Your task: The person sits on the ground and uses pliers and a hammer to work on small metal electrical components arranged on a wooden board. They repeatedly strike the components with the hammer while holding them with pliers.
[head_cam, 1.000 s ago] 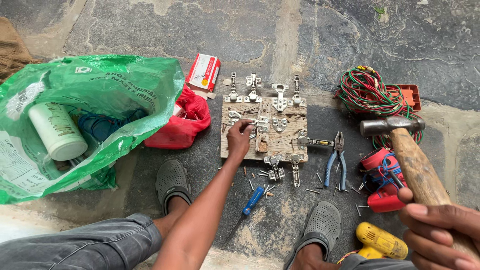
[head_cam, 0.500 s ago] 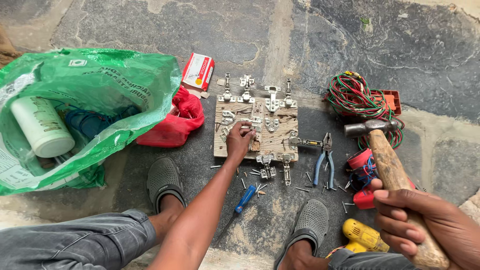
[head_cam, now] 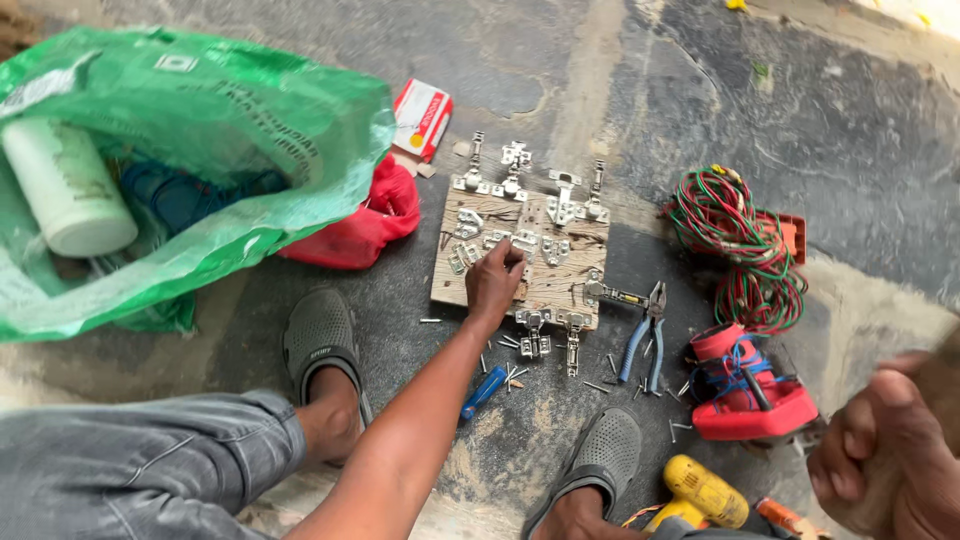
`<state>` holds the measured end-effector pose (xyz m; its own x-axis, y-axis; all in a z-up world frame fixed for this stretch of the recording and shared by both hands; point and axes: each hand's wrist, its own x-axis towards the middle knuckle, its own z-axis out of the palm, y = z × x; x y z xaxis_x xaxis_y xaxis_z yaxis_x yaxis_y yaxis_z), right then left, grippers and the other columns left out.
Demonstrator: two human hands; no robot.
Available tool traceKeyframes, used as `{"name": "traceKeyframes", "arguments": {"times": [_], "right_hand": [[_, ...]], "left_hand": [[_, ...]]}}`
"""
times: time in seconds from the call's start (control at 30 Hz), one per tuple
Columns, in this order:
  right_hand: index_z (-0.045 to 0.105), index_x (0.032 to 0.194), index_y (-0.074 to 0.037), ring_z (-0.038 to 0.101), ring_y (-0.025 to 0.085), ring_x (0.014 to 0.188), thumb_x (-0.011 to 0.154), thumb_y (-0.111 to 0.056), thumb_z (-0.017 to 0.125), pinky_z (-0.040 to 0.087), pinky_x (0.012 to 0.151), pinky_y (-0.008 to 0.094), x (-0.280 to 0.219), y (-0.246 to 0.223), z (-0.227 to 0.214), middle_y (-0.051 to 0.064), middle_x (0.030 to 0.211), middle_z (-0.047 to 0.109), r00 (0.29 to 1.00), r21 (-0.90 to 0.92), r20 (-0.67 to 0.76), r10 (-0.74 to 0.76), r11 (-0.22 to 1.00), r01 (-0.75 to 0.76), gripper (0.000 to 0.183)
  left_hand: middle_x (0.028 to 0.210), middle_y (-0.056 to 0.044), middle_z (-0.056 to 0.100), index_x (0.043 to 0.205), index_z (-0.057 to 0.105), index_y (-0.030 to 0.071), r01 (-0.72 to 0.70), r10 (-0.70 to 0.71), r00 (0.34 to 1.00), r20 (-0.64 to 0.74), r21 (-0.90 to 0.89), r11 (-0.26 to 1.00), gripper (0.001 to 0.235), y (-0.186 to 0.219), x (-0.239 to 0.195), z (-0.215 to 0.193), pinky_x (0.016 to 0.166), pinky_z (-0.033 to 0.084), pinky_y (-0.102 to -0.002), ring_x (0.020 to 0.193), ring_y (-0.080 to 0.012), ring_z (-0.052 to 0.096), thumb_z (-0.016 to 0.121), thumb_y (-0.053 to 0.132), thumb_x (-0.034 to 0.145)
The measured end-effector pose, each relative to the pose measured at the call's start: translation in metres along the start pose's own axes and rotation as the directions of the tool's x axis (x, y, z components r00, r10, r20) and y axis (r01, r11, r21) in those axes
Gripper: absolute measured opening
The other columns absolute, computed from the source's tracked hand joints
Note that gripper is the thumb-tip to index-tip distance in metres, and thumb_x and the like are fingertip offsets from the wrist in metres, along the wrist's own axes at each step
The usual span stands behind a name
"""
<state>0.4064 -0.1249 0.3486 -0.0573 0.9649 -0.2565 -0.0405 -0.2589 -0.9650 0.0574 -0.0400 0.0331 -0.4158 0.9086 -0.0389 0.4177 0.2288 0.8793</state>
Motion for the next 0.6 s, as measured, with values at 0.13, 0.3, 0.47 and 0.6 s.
{"name": "traceKeyframes", "arguments": {"times": [0.13,0.3,0.47,0.6], "right_hand": [[0.048,0.096,-0.011,0.039,0.015,0.04,0.102,-0.032,0.064,0.033,0.033,0.034,0.007,-0.001,0.058,0.002,0.061,0.039,0.97,-0.079,-0.205,0.133,0.985,-0.152,0.027],[0.05,0.079,-0.014,0.037,0.01,0.036,0.089,-0.029,0.072,0.026,0.029,0.031,0.027,0.105,0.164,-0.004,0.053,0.039,0.924,-0.009,-0.264,0.275,0.958,-0.288,0.028],[0.052,0.081,-0.005,0.042,0.014,0.036,0.092,-0.033,0.073,0.033,0.032,0.033,0.049,0.193,0.187,0.002,0.053,0.045,0.881,-0.286,-0.24,0.407,0.838,-0.465,0.037],[0.056,0.084,-0.007,0.044,0.014,0.038,0.096,-0.039,0.062,0.034,0.033,0.031,0.045,0.2,0.189,0.002,0.054,0.049,0.843,-0.261,-0.318,0.434,0.815,-0.517,0.035]], "left_hand": [[0.091,-0.001,0.079,0.095,0.067,0.012,0.008,-0.008,1.0,-0.014,-0.047,0.999,0.018,0.003,0.006,0.004,0.07,0.058,-0.038,0.084,-0.0224,0.077,0.08,0.017,0.084],[0.093,0.005,0.079,0.103,0.065,0.02,0.109,-0.108,0.992,0.061,-0.019,0.994,0.027,-0.004,0.008,0.01,0.068,0.059,-0.035,0.083,-0.0165,0.078,0.081,0.016,0.082],[0.092,0.004,0.079,0.116,0.063,0.023,0.07,-0.07,0.995,0.068,0.003,0.998,0.042,0.001,0.018,0.015,0.067,0.058,-0.037,0.08,-0.0197,0.075,0.081,0.012,0.08],[0.09,0.004,0.079,0.113,0.062,0.021,0.062,-0.062,0.996,0.064,-0.001,0.998,0.037,0.003,0.01,0.011,0.065,0.058,-0.039,0.078,-0.022,0.075,0.082,0.016,0.083]]}}
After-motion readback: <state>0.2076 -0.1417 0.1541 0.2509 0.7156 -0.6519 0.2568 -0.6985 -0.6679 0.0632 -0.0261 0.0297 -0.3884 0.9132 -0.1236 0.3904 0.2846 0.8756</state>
